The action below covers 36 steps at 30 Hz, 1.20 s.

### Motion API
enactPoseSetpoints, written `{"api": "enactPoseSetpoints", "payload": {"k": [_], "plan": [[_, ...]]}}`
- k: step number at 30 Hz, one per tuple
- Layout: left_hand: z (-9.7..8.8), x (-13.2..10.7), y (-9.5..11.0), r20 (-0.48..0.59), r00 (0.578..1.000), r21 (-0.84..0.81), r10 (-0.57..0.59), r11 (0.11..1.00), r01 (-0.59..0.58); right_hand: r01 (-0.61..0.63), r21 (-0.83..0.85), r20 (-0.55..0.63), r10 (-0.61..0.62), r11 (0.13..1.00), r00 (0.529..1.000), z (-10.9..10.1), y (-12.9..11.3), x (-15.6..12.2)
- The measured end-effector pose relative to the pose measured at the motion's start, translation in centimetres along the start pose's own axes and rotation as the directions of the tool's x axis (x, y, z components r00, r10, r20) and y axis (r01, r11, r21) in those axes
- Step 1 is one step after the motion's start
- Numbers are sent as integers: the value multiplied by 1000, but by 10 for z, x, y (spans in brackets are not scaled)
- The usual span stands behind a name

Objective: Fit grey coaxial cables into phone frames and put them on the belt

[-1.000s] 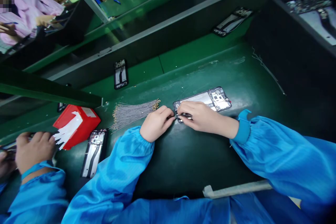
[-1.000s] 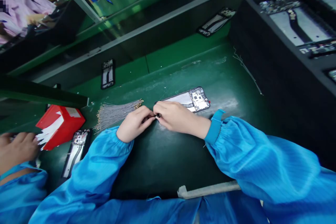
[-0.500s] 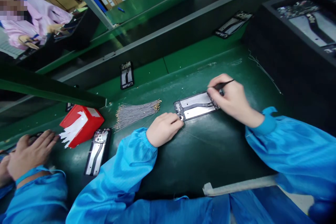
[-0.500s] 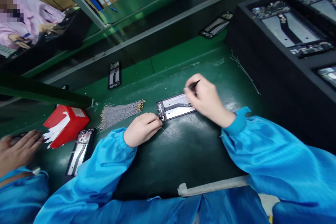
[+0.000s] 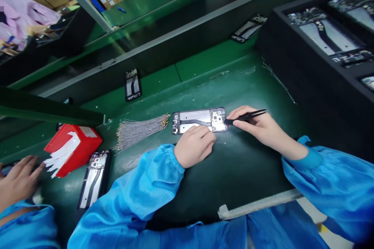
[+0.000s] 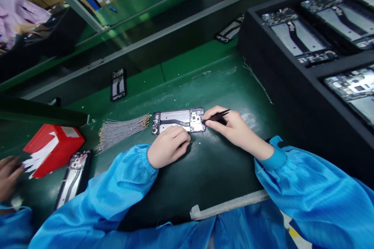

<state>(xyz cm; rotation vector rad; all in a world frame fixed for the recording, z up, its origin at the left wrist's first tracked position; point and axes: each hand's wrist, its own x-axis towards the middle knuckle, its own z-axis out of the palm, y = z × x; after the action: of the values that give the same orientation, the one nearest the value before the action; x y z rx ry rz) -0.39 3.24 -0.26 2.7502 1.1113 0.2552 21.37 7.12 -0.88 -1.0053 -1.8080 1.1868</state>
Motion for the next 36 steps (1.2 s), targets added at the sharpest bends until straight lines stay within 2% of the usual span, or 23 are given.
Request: {"api": "enactPoseSetpoints", "payload": {"k": [4, 8, 11, 17, 36], "plan": [[5, 10, 1, -76, 992, 57, -102, 993, 106, -83, 23, -12, 84, 996, 996, -1, -1, -5], [8, 14, 0, -121, 990, 129, -77, 987, 92, -131, -53, -46, 129, 990, 991, 1, -3, -8], [9, 14, 0, -141, 988, 138, -66, 987, 86, -111, -55, -79, 107, 992, 991, 2, -5, -7], [10, 14, 1, -175, 983, 124, -61, 989, 84, -123, -53, -57, 120, 991, 991, 2, -5, -7], [10, 13, 2, -139, 989, 127, -49, 990, 67, -120, -119, -41, 116, 986, 992, 2, -4, -8]]}}
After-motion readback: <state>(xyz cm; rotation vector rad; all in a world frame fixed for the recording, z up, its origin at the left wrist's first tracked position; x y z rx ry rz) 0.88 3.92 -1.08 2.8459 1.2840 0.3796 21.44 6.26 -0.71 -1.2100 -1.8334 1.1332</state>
